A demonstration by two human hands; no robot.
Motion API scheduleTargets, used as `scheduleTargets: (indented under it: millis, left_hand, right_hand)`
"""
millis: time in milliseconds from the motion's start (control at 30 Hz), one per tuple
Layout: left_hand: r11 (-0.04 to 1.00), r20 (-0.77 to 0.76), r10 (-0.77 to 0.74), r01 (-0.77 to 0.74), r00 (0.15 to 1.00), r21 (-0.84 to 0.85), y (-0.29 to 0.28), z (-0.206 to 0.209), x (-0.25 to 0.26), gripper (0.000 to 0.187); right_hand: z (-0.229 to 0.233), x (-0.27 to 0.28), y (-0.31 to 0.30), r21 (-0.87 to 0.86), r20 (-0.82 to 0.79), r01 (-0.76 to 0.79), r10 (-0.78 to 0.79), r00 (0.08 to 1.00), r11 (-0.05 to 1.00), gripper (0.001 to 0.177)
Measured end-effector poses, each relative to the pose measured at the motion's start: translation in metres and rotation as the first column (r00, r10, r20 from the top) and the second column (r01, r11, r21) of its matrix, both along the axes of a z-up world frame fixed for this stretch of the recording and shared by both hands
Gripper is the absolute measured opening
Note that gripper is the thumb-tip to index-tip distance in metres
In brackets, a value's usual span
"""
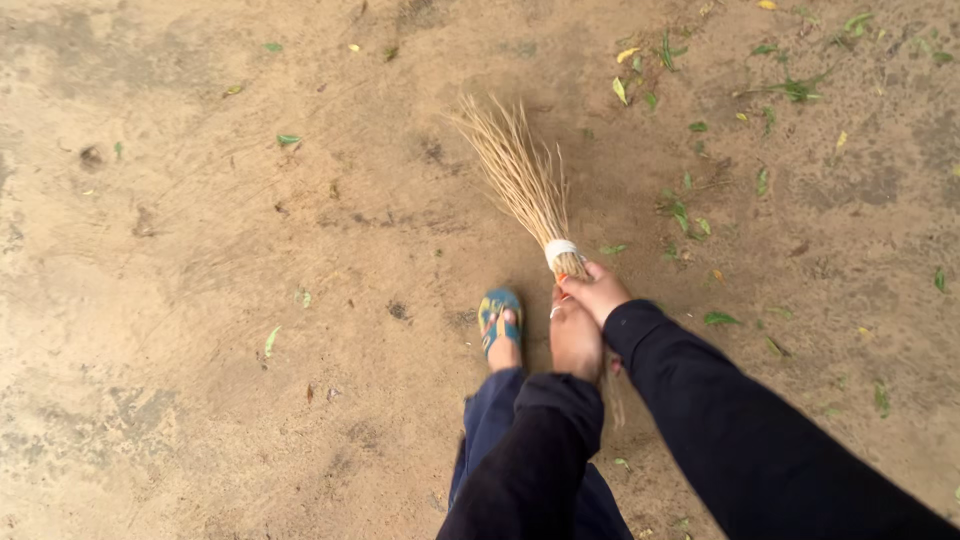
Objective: The person sweeps dirt and leaves across a ground surface using a bundle of sticks as a broom.
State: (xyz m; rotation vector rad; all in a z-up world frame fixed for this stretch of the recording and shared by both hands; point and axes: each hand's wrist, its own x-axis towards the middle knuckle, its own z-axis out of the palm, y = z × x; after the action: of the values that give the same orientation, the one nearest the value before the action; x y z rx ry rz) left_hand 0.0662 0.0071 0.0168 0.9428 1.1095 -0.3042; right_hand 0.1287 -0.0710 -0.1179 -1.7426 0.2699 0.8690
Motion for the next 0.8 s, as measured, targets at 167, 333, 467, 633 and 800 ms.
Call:
scheduleTargets:
  millis: [167, 333, 467, 633, 800]
  left_hand:
    - [0.923, 0.008, -0.383, 0.383, 0.924, -0.043, -0.049, -0.035, 0.028, 0.051]
    - [0.747, 0.080, -0.661, 0.664, 0.746, -0.027, -0.065, -0.027, 0.066, 0.063]
    - [0.889, -0.045, -0.457, 0.454, 0.888, -0.063, -0.046, 0.019, 0.047, 0.055]
    - [0.903, -0.072, -0.185, 0.199, 0.980, 0.381, -0.007, 0.001, 0.055, 0.060]
    - [0.956, -0.239, -0.275, 0.292, 0.931, 0.039, 0.014, -0.020, 0.089, 0.060]
  right_hand:
    - [-0.001, 0.013, -0.082, 0.076, -0.167, 0.346, -0.330, 0.929, 0.935, 0.036]
    - [0.026, 0.018, -0.122, -0.324, 0.046, 0.520, -0.536, 0.843, 0.790, 0.037]
    - [0.039, 0.025, -0.096, -0.260, 0.193, 0.415, -0.374, 0.907, 0.872, 0.036]
    - [0.023, 0.046, -0.018, 0.110, -0.162, 0.237, -0.218, 0.962, 0.965, 0.033]
    - [-0.024, 0.073, -0.007, 0.095, -0.333, 0.280, -0.234, 0.913, 0.955, 0.035]
